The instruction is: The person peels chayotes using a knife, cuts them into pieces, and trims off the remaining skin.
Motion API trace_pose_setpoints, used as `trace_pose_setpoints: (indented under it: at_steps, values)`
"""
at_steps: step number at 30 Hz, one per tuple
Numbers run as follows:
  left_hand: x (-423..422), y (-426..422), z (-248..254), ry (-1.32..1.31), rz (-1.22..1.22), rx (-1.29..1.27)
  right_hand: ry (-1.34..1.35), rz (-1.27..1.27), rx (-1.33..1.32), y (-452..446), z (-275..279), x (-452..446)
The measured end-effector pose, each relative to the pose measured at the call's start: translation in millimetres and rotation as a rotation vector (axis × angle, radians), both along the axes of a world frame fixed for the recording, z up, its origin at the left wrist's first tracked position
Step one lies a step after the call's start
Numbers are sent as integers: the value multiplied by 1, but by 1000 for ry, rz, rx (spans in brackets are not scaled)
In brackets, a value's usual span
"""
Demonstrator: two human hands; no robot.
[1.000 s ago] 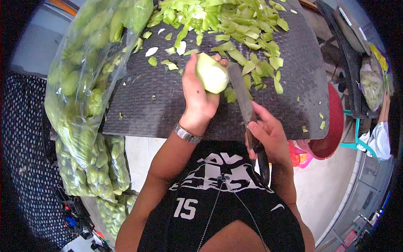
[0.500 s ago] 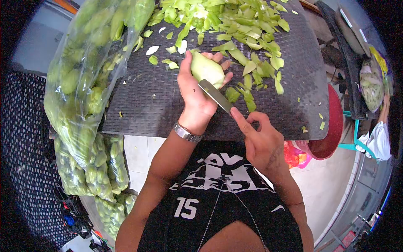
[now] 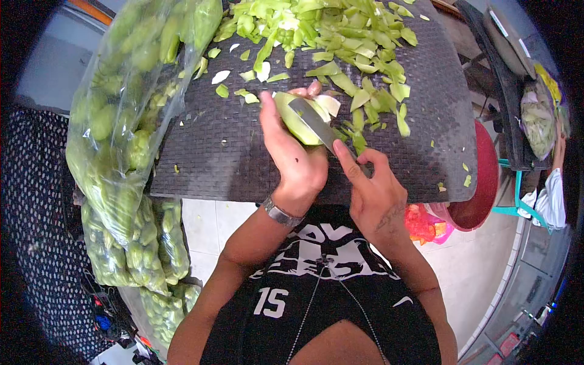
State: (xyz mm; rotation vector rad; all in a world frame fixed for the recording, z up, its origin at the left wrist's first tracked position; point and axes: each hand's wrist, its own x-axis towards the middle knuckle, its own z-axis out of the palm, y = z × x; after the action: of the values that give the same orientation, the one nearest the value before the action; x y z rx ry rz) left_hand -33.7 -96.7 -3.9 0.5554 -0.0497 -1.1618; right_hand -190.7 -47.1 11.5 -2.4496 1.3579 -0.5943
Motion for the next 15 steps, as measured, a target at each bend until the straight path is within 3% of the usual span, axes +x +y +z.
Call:
trace_pose_setpoints:
  at_steps: [5,9,11,15]
  values:
    - [9,-5,-8,90,-65,95,-282,-8,81,-5,-10,1]
    - [33,-8,-17,34,-157,54,-534,-228,482,-21,-17,-10]
    - [46,-8,-9,-140,-121,69,-751,-325,829,-33,-13,-18]
    - [20,-43,-3,-410,105,70,-863,-272,876,-39,-36,-20]
